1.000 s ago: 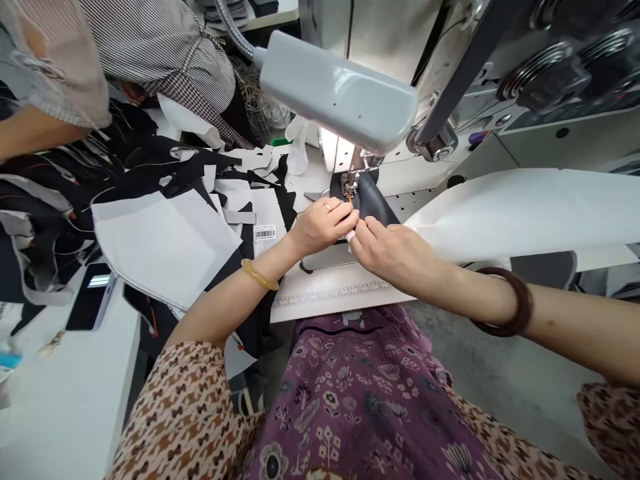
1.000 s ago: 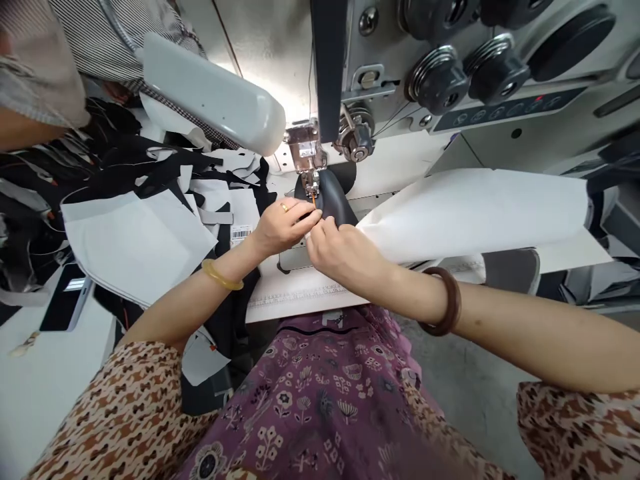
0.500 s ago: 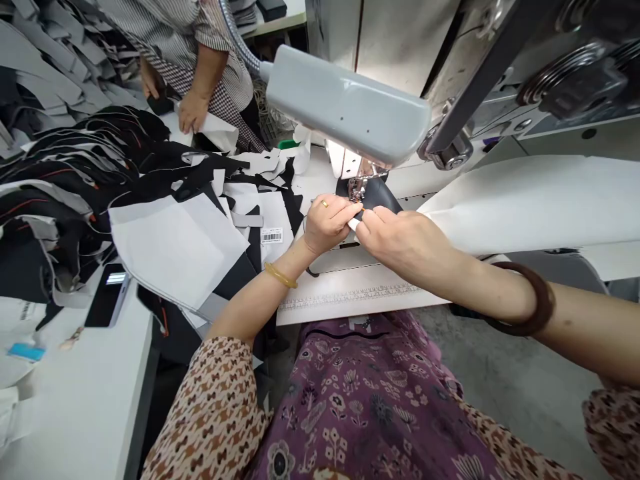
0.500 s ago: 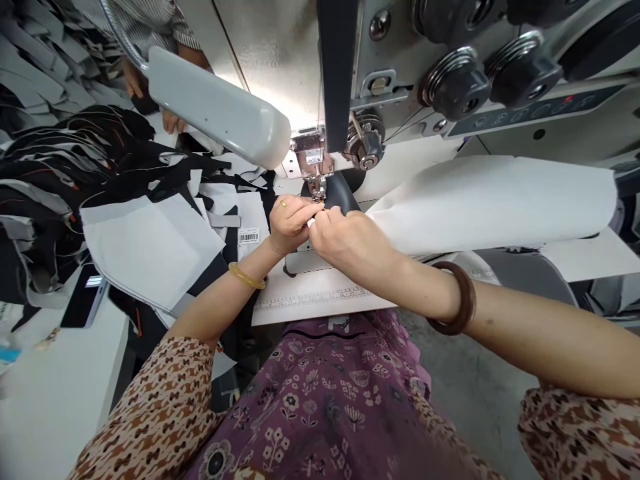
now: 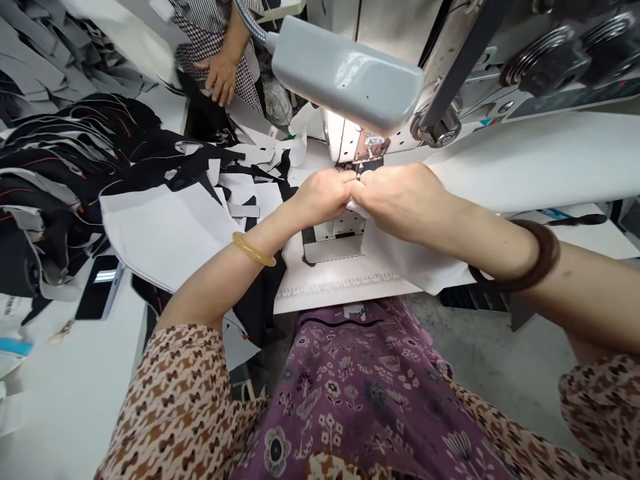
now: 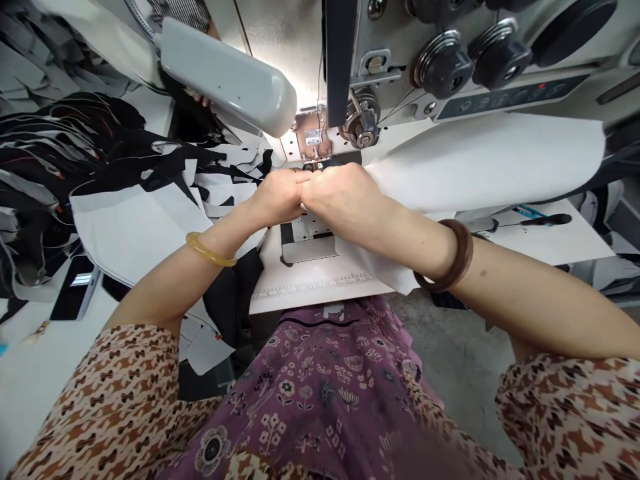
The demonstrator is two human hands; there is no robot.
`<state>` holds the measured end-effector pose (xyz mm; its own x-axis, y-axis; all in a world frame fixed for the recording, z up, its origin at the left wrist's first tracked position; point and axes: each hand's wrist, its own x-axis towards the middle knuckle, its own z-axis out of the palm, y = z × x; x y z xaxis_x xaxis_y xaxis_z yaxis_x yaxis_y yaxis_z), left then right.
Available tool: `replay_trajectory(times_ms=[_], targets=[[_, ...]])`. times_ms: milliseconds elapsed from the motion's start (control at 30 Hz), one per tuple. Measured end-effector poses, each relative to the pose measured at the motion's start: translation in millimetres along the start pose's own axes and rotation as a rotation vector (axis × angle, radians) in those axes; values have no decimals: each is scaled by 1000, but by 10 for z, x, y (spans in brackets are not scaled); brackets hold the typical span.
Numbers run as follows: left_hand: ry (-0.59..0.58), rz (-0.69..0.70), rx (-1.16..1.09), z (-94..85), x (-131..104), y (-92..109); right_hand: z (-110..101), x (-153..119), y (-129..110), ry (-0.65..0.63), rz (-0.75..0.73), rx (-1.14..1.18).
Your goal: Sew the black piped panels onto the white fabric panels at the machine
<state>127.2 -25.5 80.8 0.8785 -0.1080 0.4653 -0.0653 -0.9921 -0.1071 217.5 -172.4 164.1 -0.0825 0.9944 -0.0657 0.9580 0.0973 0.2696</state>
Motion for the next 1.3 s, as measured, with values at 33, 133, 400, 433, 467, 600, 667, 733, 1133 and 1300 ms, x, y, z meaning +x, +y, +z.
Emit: replay_trajectory(times_ms=[33, 133, 400, 433, 467, 600, 667, 733, 1133, 1300], targets=[[-15, 0, -10, 11, 8, -5, -21, -4, 13, -8, 0, 3], [6, -41, -13, 90, 13, 3, -82, 10, 77, -31, -1, 7], [233, -21, 131, 173, -161, 108, 175, -42, -258, 64, -18, -89], [225, 31, 139, 148, -194, 120, 247, -76, -325, 94, -32, -123], [213, 86, 143, 123, -226, 134, 316, -108, -380, 122, -41, -159], [215, 143, 185, 100, -310, 215, 474, -180, -451, 204, -18, -198], [258, 89, 223, 132, -310, 254, 469, -184, -427, 206, -4, -170], [288, 42, 239, 161, -282, 274, 428, -180, -398, 178, 3, -141], [470, 57, 187, 285, -279, 227, 345, -126, -457, 115, 27, -147], [345, -144, 26, 475, -327, 148, 388, -38, -509, 129, 81, -173]])
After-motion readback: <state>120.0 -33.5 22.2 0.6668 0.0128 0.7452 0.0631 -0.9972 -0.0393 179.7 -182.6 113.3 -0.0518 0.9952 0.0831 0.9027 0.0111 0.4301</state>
